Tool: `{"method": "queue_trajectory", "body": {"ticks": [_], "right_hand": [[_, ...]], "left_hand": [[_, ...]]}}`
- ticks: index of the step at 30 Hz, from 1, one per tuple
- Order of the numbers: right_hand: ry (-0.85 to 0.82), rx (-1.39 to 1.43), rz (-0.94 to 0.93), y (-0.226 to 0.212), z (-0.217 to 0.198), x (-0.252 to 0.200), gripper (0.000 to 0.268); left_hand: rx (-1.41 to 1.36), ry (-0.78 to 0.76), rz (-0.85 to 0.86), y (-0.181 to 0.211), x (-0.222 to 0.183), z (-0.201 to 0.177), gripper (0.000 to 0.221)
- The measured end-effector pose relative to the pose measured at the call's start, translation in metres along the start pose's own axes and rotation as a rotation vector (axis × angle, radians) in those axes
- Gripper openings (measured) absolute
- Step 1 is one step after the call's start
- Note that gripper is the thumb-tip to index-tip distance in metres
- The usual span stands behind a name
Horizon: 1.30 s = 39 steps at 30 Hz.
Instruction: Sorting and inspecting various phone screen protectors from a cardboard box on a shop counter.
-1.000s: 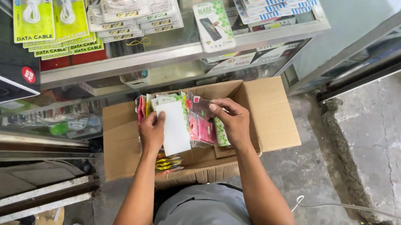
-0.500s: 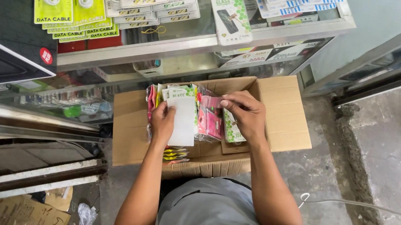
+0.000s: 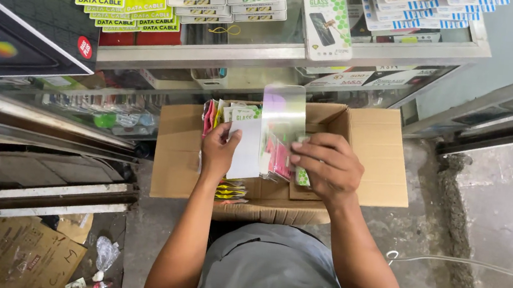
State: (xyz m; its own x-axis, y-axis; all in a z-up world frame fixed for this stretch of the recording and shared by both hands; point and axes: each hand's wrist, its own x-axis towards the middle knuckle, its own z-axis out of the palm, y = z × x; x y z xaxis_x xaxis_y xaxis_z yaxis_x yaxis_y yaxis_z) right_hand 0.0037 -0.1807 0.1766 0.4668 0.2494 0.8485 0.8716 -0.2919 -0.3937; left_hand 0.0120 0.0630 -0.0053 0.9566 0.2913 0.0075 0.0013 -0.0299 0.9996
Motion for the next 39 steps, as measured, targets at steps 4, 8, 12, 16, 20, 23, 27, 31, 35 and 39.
{"method": "queue_trajectory", "body": {"ticks": [4,8,12,16,20,23,27,31,35,39], "right_hand": [[0.015,-0.003,-0.018,-0.006,0.000,0.000,0.017],[0.042,0.001,0.095,0.002,0.002,-0.010,0.019],[0.285,0.486,0.898,0.029,0.014,-0.032,0.016],[0.475,0.675,0.993,0.058,0.021,-0.036,0.023],[0.558,0.892,0.983,0.078,0.027,-0.045,0.023],[0.577,0.957,0.947,0.084,0.029,-0.049,0.022],[0.575,0.960,0.960,0.088,0.032,-0.059,0.021],[0.534,0.926,0.967,0.089,0.033,-0.057,0.022],[0.417,0.828,1.004,0.079,0.028,-0.039,0.026],[0.259,0.737,0.968,0.077,0.027,-0.030,0.046]], "left_hand": [[0.012,0.003,-0.020,0.023,-0.005,0.002,0.027],[0.020,-0.020,-0.107,0.053,-0.014,0.007,0.024],[0.026,-0.078,-0.157,0.074,-0.023,0.012,0.023],[-0.005,-0.125,-0.176,0.073,-0.027,0.014,0.024],[0.008,-0.175,-0.128,0.071,-0.028,0.013,0.024],[0.020,-0.191,-0.111,0.067,-0.030,0.011,0.025],[-0.021,-0.213,-0.134,0.077,-0.033,0.008,0.026],[-0.001,-0.213,-0.138,0.078,-0.035,0.004,0.025],[-0.020,-0.233,-0.155,0.075,-0.036,0.003,0.024],[-0.109,-0.257,-0.190,0.059,-0.033,0.003,0.023]]}}
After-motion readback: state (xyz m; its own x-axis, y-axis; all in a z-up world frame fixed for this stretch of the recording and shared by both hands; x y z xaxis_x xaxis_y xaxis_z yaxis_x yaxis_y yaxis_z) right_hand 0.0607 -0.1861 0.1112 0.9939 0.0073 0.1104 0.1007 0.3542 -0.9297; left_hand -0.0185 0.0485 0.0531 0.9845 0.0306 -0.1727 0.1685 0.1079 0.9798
